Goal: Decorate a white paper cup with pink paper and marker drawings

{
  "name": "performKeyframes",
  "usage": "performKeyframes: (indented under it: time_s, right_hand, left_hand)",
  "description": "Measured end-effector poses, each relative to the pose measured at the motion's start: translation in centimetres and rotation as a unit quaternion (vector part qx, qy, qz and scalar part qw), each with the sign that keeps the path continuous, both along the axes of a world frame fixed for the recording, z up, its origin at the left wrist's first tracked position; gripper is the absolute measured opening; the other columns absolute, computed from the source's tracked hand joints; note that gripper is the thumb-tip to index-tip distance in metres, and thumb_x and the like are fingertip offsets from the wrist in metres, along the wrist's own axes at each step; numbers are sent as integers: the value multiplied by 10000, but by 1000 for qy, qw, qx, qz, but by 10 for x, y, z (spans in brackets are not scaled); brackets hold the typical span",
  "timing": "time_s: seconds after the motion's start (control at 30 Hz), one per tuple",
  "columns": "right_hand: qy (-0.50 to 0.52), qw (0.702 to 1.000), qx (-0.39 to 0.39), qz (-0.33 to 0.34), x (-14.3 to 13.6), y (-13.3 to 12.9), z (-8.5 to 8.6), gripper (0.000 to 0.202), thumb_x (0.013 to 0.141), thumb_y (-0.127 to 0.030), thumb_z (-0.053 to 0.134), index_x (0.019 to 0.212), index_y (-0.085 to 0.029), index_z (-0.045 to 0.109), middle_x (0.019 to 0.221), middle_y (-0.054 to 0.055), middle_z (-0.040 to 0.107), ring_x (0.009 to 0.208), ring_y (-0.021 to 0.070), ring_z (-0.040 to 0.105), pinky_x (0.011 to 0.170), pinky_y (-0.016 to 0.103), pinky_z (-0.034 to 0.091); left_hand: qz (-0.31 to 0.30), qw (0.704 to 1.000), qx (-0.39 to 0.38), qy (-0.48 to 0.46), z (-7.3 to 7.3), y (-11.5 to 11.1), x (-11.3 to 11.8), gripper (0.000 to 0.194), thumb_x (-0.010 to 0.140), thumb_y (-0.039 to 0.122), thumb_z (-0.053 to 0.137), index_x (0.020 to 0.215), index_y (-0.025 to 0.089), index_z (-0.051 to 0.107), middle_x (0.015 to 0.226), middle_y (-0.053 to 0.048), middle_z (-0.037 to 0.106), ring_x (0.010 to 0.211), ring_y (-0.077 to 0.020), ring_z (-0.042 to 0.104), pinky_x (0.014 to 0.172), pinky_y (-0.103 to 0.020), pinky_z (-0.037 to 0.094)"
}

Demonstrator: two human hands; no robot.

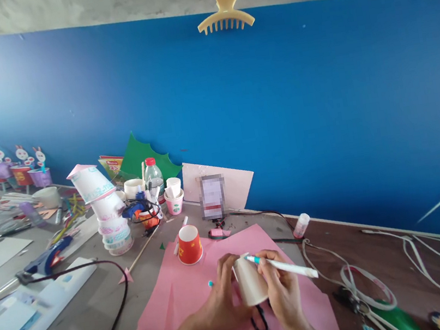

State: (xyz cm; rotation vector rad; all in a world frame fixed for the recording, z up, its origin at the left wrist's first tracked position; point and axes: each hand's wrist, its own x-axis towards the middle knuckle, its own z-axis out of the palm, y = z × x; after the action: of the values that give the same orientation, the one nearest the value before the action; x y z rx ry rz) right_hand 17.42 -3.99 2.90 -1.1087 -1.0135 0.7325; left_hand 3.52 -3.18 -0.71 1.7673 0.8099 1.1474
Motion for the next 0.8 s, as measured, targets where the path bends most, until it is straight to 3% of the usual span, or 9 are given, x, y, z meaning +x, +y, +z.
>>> performKeyframes:
  time_s: [0.17,0.53,0.8]
  right_hand:
    - [4,1000,-5,-1,-1,1,1,333,824,-511,627,738,-189,628,570,-23,532,503,134,465,473,244,409]
    - [35,999,-25,-26,2,5,2,322,769,-500,673,708,-189,613,542,-41,483,510,141,473,494,251,413]
    - [49,997,-37,-41,5,10,-4,316,768,-485,678,695,-184,614,556,-34,493,545,150,492,513,250,422]
  left_hand:
    - [7,1000,-15,-2,-3,-1,1,812,636,149,785,1340,235,390,1272,-122,435,1168,-293,506,944,-422,509]
    - [-12,995,-91,-46,3,-7,5,773,643,144,754,1315,275,394,1261,-92,443,986,-223,619,761,-336,584]
    - [-21,992,-114,-48,5,-7,6,814,636,157,766,1334,297,371,1298,-105,425,987,-241,626,629,-296,593]
